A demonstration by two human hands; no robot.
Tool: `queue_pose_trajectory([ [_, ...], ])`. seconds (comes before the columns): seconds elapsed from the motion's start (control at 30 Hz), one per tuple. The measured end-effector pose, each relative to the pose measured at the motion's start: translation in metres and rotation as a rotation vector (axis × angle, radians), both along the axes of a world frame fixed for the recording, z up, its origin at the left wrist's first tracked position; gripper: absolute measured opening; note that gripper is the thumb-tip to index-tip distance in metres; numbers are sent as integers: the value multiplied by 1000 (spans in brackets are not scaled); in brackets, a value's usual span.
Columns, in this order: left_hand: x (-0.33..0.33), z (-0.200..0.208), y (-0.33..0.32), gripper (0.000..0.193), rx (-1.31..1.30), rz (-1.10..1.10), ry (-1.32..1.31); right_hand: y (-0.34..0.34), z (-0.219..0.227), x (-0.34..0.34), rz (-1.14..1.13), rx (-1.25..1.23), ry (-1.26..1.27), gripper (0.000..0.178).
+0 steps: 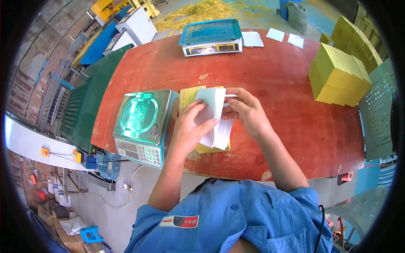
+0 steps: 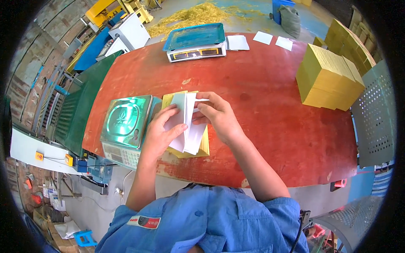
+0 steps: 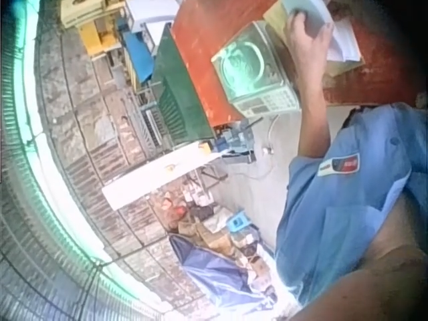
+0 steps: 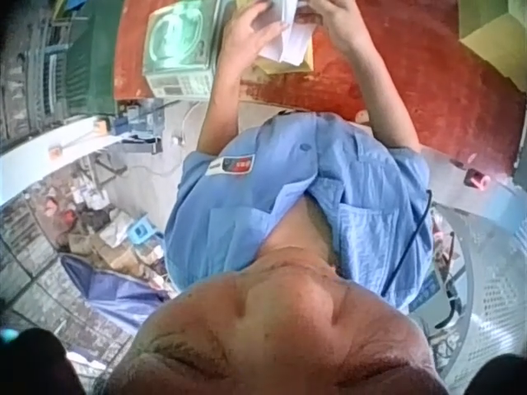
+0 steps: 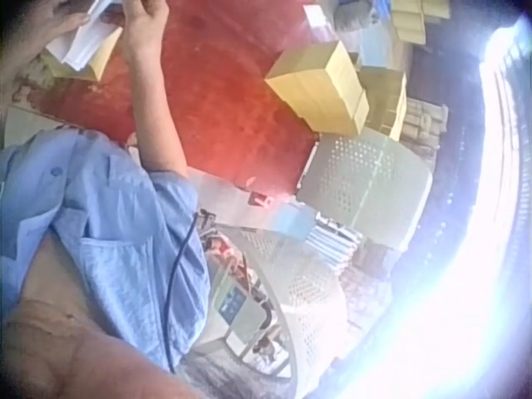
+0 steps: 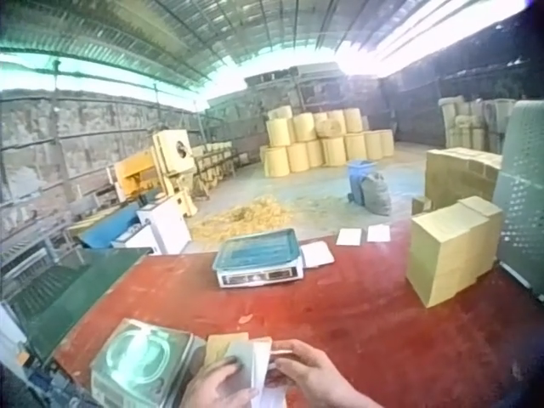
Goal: Stack, bundle, and strap stacks of yellow paper using a semi-automatic strapping machine.
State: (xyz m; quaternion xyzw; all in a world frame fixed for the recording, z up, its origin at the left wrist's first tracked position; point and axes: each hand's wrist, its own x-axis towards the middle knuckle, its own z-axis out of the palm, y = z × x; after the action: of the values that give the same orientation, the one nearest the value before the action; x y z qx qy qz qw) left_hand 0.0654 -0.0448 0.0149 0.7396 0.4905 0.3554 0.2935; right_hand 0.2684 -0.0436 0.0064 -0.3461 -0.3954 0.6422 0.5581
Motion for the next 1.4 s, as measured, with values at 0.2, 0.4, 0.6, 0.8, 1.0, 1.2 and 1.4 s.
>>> queue_pose_trajectory([
  [0.2,-1,-11,2,18,-73,-6,-160,-3,-4,0,-35,5,-53,31],
  [0.4,15,-10,-3,16,-51,199,-368,-8,-8,-5,11,75,-36,28],
  [0.6,12,2,-3,37,100,-26,-59,-9,-5,-8,-11,67,-54,27],
  [0.8,13,4,-2,55,129,-15,-6,-9,-7,-12,-44,91,-58,27],
  [1.0,4,-2,5,59,98,-76,-83,-11,-7,-12,-64,69,-73,29],
  [1.2,6,0,4,56,51,-58,-101,-12,-5,-15,-73,74,-85,29],
  [1.4,5,-4,6,53,87,-61,-113,-13,-7,-15,-88,73,-82,30],
])
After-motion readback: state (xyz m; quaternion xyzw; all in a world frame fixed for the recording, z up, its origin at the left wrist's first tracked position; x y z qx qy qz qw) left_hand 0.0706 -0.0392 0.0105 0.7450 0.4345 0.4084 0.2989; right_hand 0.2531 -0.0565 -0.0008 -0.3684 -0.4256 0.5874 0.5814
